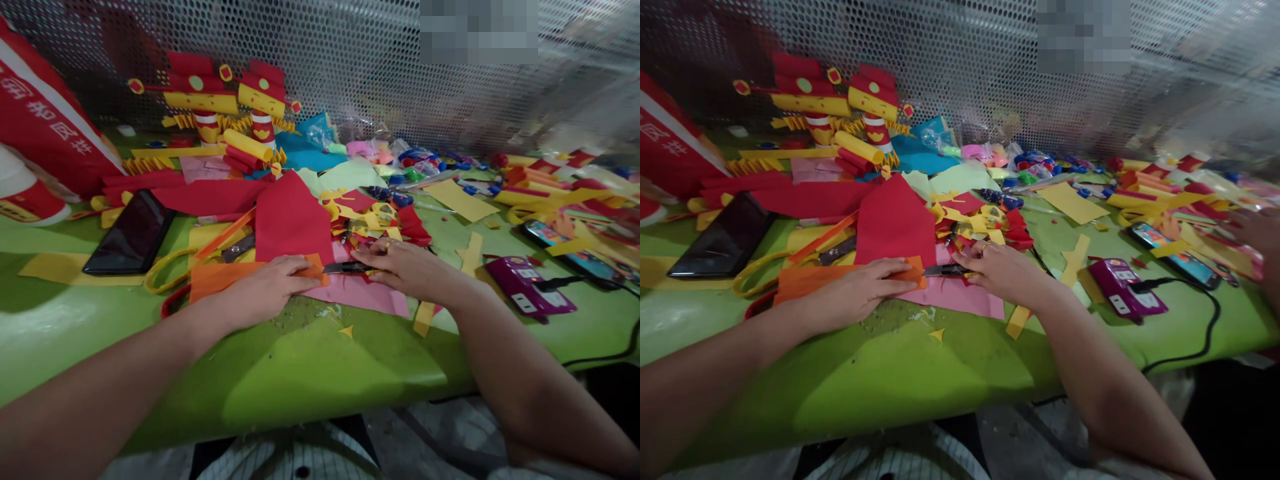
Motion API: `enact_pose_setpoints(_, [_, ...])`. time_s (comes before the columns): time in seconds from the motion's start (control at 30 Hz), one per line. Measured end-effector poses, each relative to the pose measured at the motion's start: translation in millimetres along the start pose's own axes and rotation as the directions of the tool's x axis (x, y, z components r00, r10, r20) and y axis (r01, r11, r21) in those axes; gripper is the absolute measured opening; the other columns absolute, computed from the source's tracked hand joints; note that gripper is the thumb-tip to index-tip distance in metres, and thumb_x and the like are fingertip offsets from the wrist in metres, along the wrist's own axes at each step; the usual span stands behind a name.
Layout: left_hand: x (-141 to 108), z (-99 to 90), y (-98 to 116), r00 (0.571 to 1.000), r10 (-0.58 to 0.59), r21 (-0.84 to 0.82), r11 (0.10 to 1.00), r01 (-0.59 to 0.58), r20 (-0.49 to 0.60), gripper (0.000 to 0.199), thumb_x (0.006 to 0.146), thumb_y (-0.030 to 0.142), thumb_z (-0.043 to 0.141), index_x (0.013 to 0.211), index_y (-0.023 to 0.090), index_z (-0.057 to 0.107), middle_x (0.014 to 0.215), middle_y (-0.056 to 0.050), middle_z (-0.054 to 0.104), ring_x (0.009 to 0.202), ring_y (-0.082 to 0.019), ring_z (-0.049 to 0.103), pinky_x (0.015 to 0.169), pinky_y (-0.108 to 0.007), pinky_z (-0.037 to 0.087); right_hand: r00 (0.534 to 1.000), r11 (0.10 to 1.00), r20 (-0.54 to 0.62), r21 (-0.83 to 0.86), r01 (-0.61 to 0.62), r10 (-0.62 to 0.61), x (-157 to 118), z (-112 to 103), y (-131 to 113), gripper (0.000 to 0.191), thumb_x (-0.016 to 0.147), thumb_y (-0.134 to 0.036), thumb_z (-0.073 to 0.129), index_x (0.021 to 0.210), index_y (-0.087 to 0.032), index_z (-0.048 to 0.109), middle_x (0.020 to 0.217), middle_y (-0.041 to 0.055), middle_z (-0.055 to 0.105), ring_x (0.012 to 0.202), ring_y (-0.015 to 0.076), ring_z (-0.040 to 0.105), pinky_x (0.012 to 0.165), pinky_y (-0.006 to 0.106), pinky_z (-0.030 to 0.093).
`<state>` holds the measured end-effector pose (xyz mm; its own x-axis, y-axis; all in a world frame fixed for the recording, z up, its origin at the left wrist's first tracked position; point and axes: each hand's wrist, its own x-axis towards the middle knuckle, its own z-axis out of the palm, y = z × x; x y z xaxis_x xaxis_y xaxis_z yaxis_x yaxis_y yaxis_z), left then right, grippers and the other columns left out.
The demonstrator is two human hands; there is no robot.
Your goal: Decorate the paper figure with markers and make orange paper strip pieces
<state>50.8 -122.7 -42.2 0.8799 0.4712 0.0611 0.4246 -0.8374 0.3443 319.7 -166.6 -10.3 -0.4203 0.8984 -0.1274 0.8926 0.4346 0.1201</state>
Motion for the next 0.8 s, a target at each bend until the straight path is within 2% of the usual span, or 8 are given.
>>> enact_pose_setpoints(0.17, [-0.5, 1.2, -0.2, 1.0, 0.01, -0.009, 1.0, -0.01, -0.002, 0.053, 0.082, 0.0, 0.037, 0.123, 0.027, 0.056, 0.135, -0.008, 0.047, 0.126, -0.02, 0.041, 0.102, -0.039, 0.038, 1.0, 0.999, -0.029, 0.037, -0.008, 0.009, 2.1, -3.5, -2.2, 0.044, 0.085, -0.021, 0.045, 0.128, -0.027, 0.053, 0.113, 0.0105, 0.061, 0.09, 0.0242, 0.058, 0.075, 0.037, 0.046])
enact_pose_setpoints(0.37, [-0.3, -0.5, 2.1, 0.999, -0.04, 0.035, 0.999, 0.039, 0.015, 0.049, 0.082, 0.0, 0.037, 0.12, 0.022, 0.059, 0.137, -0.011, 0.047, 0.128, -0.023, 0.039, 0.103, -0.042, 0.038, 0.996, 0.989, 0.061, 0.136, 0.059, -0.068, 0.2, -6.1, 3.0, 0.041, 0.086, -0.023, 0.047, 0.126, -0.028, 0.055, 0.117, 0.0097, 0.06, 0.093, 0.0232, 0.058, 0.076, 0.036, 0.047])
enact_pose_setpoints(0.6, [3.3, 1.5, 4.0, 0.999, -0.028, 0.084, 0.996, 0.026, 0.017, 0.051, 0.079, -0.001, 0.038, 0.122, 0.019, 0.056, 0.139, -0.012, 0.045, 0.132, -0.022, 0.034, 0.104, -0.042, 0.037, 0.996, 0.975, 0.03, 0.209, 0.08, -0.088, 2.1, -3.5, -2.6, 0.041, 0.087, -0.028, 0.047, 0.127, -0.026, 0.054, 0.118, 0.0108, 0.059, 0.097, 0.0227, 0.057, 0.085, 0.038, 0.047])
enact_pose_setpoints(0.8, [14.5, 0.2, 6.9, 0.994, -0.096, 0.095, 0.991, 0.091, 0.053, 0.057, 0.073, -0.003, 0.039, 0.125, 0.016, 0.052, 0.133, -0.01, 0.052, 0.134, -0.023, 0.031, 0.109, -0.044, 0.029, 0.999, 0.983, 0.012, 0.181, 0.029, -0.031, 5.3, 0.9, -3.6, 0.041, 0.089, -0.031, 0.045, 0.128, -0.025, 0.053, 0.116, 0.0121, 0.06, 0.097, 0.0247, 0.058, 0.082, 0.039, 0.048])
